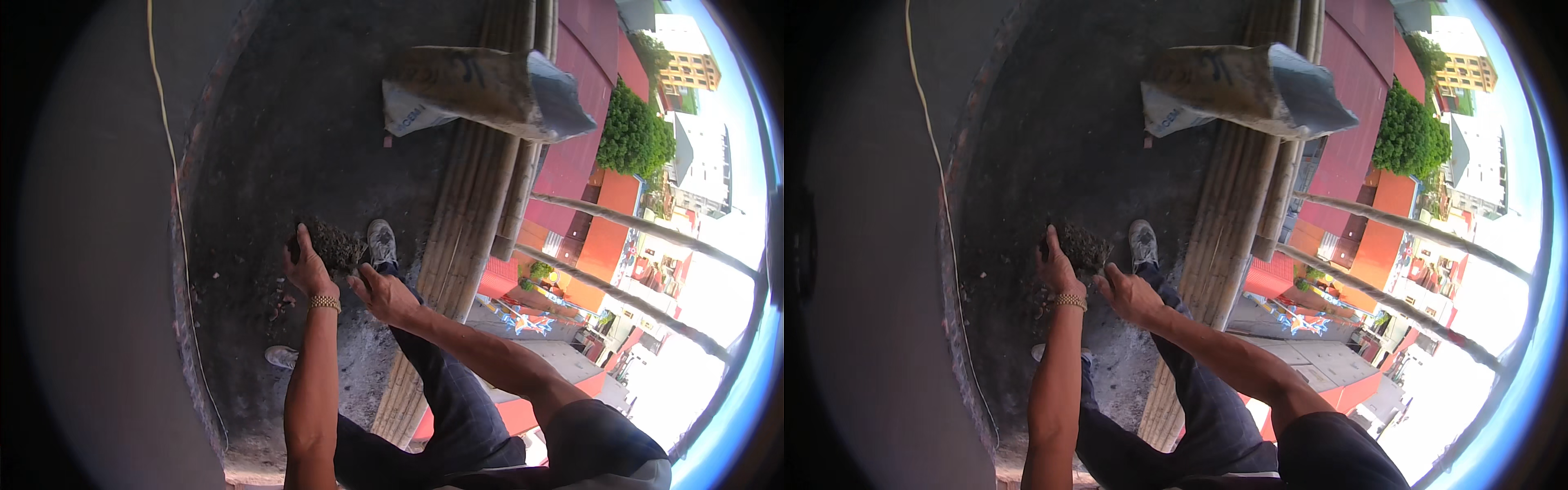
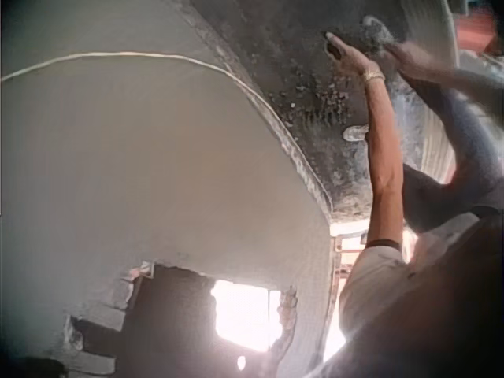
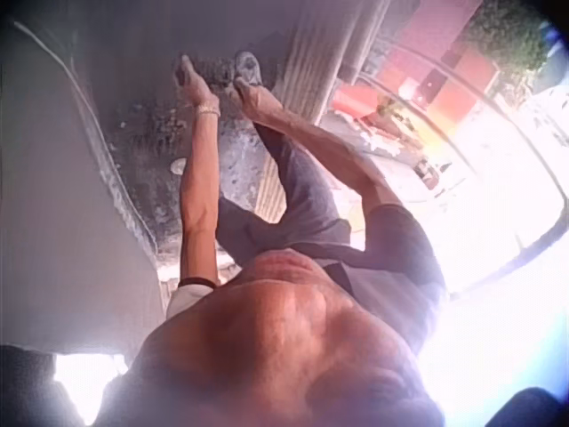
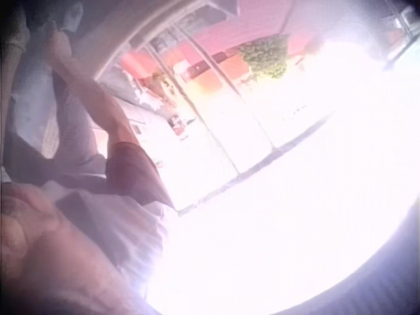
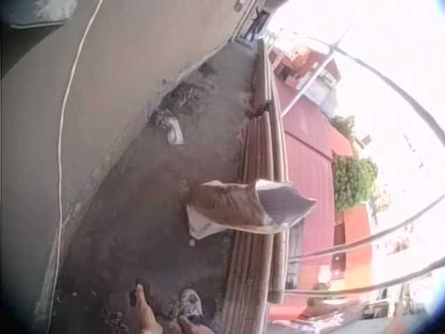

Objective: The person uses a trowel to scrape and smooth mortar on a brick wall and the platform floor, then uses their hands to pick up and move chunks of debris into a bag.

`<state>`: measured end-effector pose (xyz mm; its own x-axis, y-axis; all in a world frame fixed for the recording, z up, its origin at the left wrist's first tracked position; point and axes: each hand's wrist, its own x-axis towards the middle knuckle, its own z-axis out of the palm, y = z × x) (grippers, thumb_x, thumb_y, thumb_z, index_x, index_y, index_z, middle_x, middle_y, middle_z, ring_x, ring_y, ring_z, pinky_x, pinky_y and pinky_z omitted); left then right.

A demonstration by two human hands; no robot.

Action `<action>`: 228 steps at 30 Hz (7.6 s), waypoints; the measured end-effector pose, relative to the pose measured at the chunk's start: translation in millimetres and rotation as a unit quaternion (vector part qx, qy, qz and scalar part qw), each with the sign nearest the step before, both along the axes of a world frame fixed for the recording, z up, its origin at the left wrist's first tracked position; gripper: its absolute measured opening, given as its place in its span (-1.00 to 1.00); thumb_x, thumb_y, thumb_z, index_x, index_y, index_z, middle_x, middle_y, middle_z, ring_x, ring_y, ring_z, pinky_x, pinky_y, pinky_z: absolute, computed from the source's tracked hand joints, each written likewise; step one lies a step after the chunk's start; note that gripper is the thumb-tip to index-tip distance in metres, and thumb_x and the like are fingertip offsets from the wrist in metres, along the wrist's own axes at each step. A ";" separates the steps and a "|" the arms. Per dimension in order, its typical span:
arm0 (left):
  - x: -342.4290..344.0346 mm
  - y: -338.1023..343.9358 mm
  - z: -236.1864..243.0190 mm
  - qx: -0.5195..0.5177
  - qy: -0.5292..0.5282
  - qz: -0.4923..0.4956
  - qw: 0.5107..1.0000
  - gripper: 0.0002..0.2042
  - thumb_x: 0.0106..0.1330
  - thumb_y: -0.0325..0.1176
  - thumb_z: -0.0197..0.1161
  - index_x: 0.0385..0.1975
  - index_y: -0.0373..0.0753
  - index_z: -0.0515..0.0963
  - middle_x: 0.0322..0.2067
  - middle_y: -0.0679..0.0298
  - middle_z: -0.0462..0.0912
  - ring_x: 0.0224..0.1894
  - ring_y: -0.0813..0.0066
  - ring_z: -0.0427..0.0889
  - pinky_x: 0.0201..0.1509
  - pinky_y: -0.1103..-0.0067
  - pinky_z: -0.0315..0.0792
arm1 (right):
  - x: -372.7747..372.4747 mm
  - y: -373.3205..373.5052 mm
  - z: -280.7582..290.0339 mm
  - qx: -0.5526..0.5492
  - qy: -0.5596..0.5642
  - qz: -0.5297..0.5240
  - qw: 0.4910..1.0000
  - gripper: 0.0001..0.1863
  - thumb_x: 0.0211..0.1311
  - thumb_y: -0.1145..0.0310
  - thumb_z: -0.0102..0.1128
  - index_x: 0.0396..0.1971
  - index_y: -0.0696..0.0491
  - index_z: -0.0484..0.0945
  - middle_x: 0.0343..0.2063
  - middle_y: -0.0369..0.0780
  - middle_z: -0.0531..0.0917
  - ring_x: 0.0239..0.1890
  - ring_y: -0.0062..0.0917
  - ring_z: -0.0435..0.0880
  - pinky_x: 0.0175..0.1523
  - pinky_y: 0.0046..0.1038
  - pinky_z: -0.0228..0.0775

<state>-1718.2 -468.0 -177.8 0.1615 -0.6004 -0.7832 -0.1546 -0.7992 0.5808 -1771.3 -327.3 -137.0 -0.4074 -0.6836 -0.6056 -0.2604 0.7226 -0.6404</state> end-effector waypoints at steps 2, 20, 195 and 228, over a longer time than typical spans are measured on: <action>-73.0 21.7 65.6 0.021 0.053 -0.037 0.998 -0.37 0.27 0.06 0.37 0.19 -0.29 0.49 0.22 -0.01 0.46 0.15 0.14 0.54 0.14 0.26 0.52 | -60.5 16.1 80.6 0.051 0.042 -0.027 0.997 -0.62 0.50 0.05 -0.07 -0.16 0.12 0.32 -0.56 0.20 0.59 -0.34 0.22 0.60 -0.25 0.11 0.40; -495.7 43.7 178.8 0.248 0.167 -0.234 0.925 -0.22 0.42 0.20 -0.01 0.51 -0.02 -0.08 0.50 0.15 0.01 0.45 -0.15 0.15 0.30 -0.41 -0.03 | -497.1 15.6 241.8 0.340 0.066 -0.054 0.937 -0.72 0.26 0.37 0.03 -0.29 0.25 0.66 -0.27 0.12 0.71 -0.20 -0.12 0.76 -0.20 -0.20 0.58; 423.5 -96.3 -423.7 -0.273 -0.252 -0.139 0.918 -0.43 0.48 0.12 -0.02 0.36 -0.08 0.25 0.40 -0.04 0.15 0.45 -0.07 0.08 0.44 0.05 0.09 | 211.6 -209.5 -433.2 -0.189 0.217 0.586 0.758 -0.59 0.42 0.34 0.09 0.16 0.15 0.26 -0.07 -0.15 0.59 -0.17 -0.35 0.74 -0.22 -0.35 0.74; -30.7 37.3 13.1 -0.206 0.076 -0.043 0.975 -0.44 0.30 -0.17 0.39 0.26 -0.21 0.42 0.19 0.02 0.37 0.17 0.18 0.46 0.23 0.30 0.40 | -18.4 13.7 42.7 0.048 0.038 0.011 0.998 -0.66 0.48 0.10 0.02 -0.13 0.10 0.31 -0.37 0.14 0.63 -0.24 0.16 0.61 -0.23 0.05 0.45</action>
